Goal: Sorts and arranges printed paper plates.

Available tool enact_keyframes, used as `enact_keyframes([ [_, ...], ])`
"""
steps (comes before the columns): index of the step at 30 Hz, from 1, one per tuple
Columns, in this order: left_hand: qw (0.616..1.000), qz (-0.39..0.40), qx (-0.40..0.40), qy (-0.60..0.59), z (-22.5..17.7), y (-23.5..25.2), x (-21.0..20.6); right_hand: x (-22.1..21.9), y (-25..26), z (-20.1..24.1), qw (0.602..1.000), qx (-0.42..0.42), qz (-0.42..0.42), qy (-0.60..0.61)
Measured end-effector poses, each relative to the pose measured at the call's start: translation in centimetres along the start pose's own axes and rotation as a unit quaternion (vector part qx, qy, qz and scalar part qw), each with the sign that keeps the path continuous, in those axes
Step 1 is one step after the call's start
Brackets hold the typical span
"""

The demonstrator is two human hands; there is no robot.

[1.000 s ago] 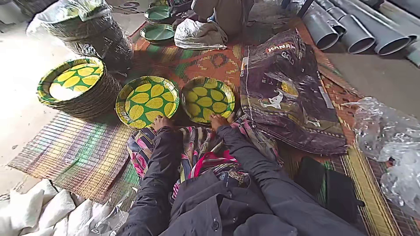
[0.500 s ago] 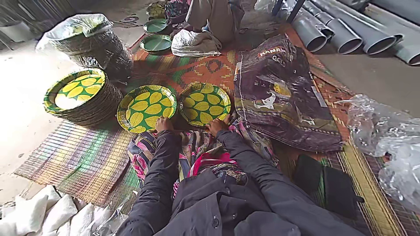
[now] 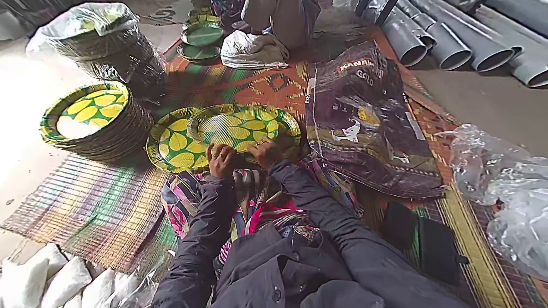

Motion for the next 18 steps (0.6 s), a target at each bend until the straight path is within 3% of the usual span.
enact_keyframes([
  [2, 0.996, 0.016, 0.080, 0.047, 0.9, 0.3, 0.4, -0.5, -0.3, -0.6, 0.999, -0.035, -0.010, -0.019],
  [4, 0.964, 0.104, 0.233, 0.073, 3.4, -0.3, -0.1, -1.7, -1.2, -2.3, 0.996, -0.076, -0.004, -0.043],
  [6, 0.877, 0.254, 0.405, 0.052, 5.8, -2.8, -1.2, -3.7, -3.3, -4.3, 0.984, -0.141, 0.082, -0.073],
  [7, 0.827, 0.329, 0.455, 0.039, 6.7, -4.3, -2.0, -4.8, -4.6, -5.7, 0.963, -0.197, 0.166, -0.084],
  [8, 0.787, 0.392, 0.475, 0.033, 7.3, -5.6, -3.1, -5.8, -5.9, -7.3, 0.920, -0.270, 0.267, -0.097],
  [10, 0.747, 0.475, 0.463, 0.047, 7.3, -6.4, -4.4, -7.0, -7.3, -9.5, 0.826, -0.371, 0.406, -0.120],
  [12, 0.736, 0.494, 0.457, 0.068, 6.8, -6.0, -4.7, -7.2, -7.7, -9.6, 0.789, -0.381, 0.464, -0.130],
  [16, 0.748, 0.443, 0.493, 0.050, 7.5, -5.9, -4.1, -6.3, -7.4, -9.5, 0.812, -0.387, 0.423, -0.108],
  [18, 0.762, 0.416, 0.494, 0.052, 7.5, -5.4, -3.4, -5.7, -7.1, -9.5, 0.860, -0.367, 0.339, -0.103],
])
Point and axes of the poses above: each hand's wrist, its own y-axis towards the middle knuckle, its own x-axis out of the back of the hand, z = x × y, the point moved 7 cm from there along y, towards the middle knuckle, and after that the axes turned 15 degrees about -x, right-handed, at the moved point
